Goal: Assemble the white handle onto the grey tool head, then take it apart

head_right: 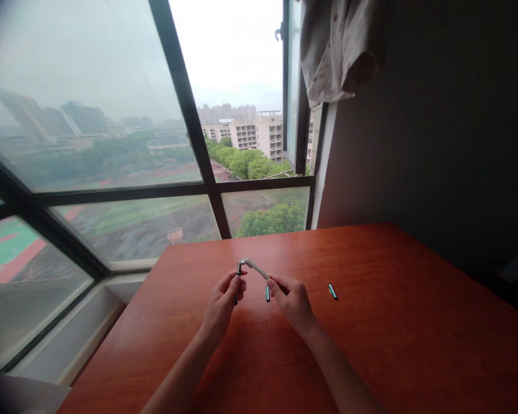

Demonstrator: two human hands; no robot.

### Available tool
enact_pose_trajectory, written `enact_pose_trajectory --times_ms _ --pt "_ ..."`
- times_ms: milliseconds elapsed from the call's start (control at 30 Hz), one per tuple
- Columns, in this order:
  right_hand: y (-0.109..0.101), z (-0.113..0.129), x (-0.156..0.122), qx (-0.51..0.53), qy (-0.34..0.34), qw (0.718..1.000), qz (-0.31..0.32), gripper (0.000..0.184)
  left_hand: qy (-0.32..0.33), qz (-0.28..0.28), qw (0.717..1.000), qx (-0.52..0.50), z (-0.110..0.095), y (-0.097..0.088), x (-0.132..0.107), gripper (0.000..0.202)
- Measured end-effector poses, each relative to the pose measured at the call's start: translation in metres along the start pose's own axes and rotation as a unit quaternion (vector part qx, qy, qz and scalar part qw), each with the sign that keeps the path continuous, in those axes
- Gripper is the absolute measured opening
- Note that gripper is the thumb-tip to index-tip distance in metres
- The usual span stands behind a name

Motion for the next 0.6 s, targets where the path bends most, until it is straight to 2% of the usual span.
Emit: enact_pose_trajectory --times_ms 467,600 --pt "-0.0032 -0.0030 0.0004 -0.015 0.007 1.000 -0.016 0.041 -0.004 0.013 1.000 -0.008 0.0030 0.0013 0.0003 0.040" --pt "-0.0004 -0.0019 -0.0001 -0.002 0.000 1.000 0.001 0.043 -0.002 0.013 1.000 -0.009 0.0017 0.0012 0.0008 0.041"
Point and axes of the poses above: each hand's wrist, its own x-axis towards the middle knuckle, its own y-axis out of the palm, z = x × y, the point moved 7 cm from there along x, towards the middle knuckle, and after that the axes turned 7 degrees about -y, right-handed, at the moved point
